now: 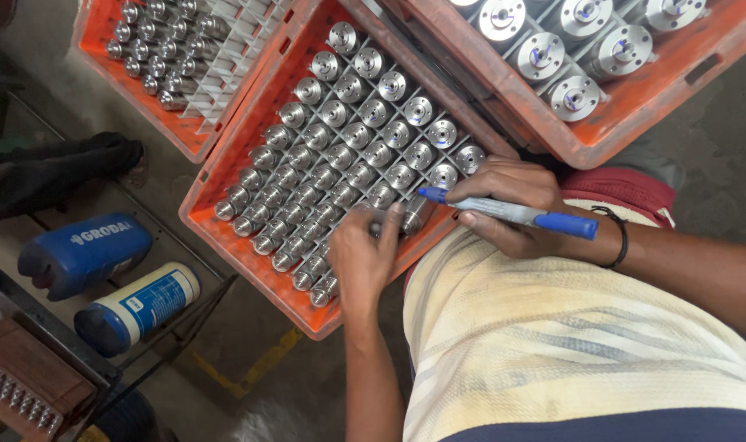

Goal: The person picks up machined metal cylindrical parts one at a time from an orange tray and marks each with a blue marker, then places the marked part into an adjacent tray. They repeat this marking cycle continuously across the trays of parts.

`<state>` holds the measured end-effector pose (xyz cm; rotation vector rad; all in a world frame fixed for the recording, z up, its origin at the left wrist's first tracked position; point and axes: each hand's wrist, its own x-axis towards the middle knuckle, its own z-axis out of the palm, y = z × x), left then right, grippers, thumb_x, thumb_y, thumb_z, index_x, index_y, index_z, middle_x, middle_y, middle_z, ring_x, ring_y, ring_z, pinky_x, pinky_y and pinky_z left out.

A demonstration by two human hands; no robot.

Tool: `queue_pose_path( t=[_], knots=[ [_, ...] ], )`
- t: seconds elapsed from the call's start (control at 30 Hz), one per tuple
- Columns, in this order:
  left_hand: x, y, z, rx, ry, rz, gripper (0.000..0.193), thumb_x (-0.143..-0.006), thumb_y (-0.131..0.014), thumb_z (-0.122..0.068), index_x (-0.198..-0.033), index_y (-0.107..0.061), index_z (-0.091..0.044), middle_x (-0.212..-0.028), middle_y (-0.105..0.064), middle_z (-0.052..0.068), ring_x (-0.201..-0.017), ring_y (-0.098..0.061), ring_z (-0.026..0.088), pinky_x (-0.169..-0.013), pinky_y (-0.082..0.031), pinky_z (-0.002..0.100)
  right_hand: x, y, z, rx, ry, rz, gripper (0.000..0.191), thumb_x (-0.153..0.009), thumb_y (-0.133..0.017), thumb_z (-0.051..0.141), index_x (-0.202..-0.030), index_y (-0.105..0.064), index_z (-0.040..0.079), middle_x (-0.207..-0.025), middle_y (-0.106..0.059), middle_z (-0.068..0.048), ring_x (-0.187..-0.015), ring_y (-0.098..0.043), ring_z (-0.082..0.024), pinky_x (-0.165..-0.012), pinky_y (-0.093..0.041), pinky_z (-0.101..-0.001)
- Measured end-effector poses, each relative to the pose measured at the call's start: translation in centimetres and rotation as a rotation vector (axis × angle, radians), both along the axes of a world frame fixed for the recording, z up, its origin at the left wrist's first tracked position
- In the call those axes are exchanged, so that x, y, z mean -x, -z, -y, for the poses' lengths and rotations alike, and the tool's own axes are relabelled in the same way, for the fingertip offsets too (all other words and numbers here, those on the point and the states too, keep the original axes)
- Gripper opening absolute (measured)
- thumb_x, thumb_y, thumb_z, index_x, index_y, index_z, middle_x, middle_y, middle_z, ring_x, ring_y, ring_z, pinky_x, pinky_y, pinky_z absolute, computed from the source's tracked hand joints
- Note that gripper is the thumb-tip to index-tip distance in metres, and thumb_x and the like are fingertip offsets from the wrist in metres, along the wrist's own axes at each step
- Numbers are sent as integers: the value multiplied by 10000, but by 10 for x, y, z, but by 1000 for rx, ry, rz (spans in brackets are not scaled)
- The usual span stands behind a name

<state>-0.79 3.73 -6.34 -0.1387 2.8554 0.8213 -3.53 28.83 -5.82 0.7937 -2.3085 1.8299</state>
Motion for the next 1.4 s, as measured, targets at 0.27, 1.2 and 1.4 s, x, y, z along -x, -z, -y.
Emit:
queue_pose_path(
  t=[0.27,1.2,1.4],
  knots=[
    [-7,9,5,-313,-270,163,511,-1020,-545,-419,-830,-780,-7,-553,-595,125,-540,-585,272,-557,-443,448,0,-1,1,0,21,4,196,-897,-726,82,-1065,-705,-16,-906,-730,-127,-790,-711,-242,-724,-544,-357],
    [10,37,-31,-1440,-521,62,397,-1087,-491,-391,-1188,-591,-20,-884,-618,64,-717,-587,133,-621,-493,282,2,-13,19,22,-144,-142,154,-883,-697,49,-1028,-665,9,-888,-694,-101,-764,-661,-235,-693,-502,-366],
    [10,37,-32,-1431,-569,129,393,-888,-644,-241,-1220,-511,-76,-872,-644,97,-676,-642,175,-562,-528,299,-1,-7,20,29,-166,-203,105,-887,-697,41,-981,-672,0,-878,-688,-107,-734,-653,-228,-679,-514,-375]
  ],
)
